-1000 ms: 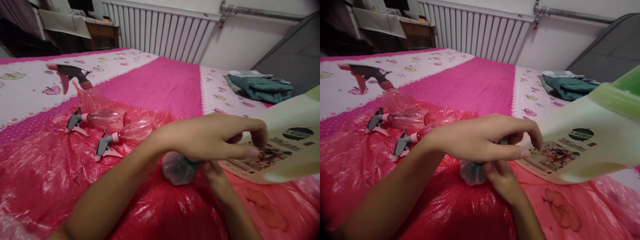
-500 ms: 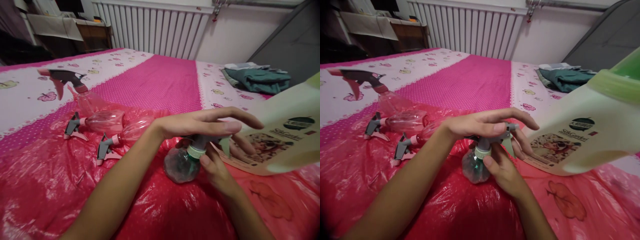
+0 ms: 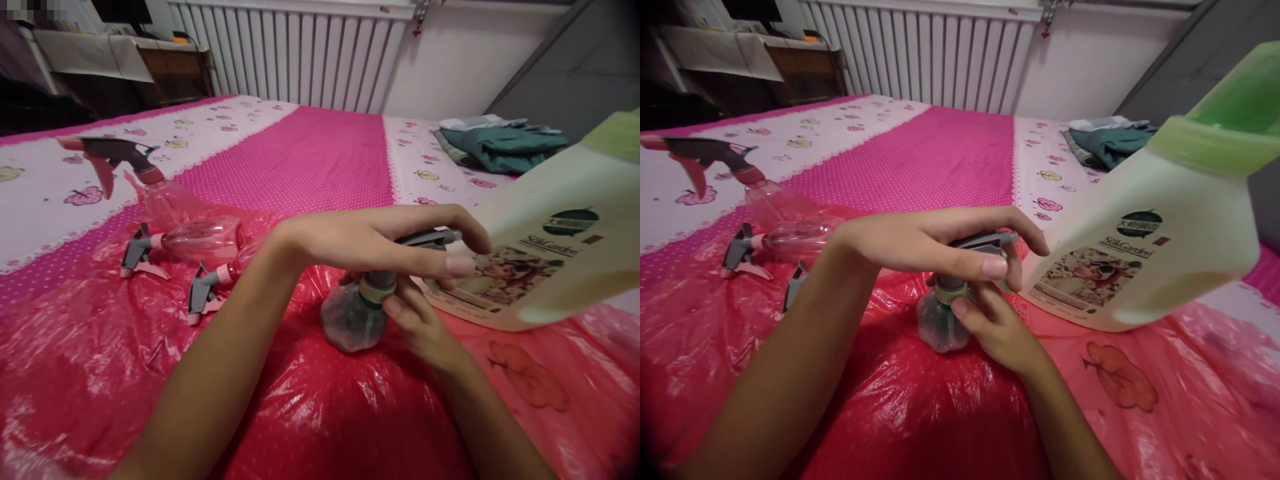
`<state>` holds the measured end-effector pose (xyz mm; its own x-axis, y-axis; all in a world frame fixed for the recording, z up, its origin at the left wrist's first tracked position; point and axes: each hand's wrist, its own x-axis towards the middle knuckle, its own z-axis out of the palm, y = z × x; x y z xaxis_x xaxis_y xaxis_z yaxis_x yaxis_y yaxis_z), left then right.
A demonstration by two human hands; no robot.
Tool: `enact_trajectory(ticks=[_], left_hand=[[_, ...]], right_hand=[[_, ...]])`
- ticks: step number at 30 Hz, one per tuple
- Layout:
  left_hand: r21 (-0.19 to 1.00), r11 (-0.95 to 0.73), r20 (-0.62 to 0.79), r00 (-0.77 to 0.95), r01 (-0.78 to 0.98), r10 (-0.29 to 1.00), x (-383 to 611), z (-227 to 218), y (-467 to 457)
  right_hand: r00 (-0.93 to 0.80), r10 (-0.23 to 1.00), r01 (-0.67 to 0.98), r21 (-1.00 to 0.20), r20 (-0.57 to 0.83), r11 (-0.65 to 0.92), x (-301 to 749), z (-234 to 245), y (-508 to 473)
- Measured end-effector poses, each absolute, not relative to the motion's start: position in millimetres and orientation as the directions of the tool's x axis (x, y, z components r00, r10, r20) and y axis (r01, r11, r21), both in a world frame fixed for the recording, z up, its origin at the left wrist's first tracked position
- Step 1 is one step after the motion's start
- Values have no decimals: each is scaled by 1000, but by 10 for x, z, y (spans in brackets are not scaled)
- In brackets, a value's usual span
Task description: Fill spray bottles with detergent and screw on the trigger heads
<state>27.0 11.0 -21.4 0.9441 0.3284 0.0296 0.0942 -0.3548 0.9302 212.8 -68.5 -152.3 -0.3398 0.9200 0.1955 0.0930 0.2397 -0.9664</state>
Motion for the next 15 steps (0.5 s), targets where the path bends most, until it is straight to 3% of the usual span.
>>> enact_trajectory(ticks=[8,12,15], left_hand=[[891,-432,18,942,136,335,411,-131,-35],[891,-435,30,937,133,348,451,-142,-32],[890,-437,26,940,133,339,454,-137,-30]], right_hand=[[-292,956,305,-947,4,97,2284,-1636,-687],[-262,965,319,-945,-18,69,2301,-1641,-687],[-340,940,263,-958,17,112,2279,-1591,-674]])
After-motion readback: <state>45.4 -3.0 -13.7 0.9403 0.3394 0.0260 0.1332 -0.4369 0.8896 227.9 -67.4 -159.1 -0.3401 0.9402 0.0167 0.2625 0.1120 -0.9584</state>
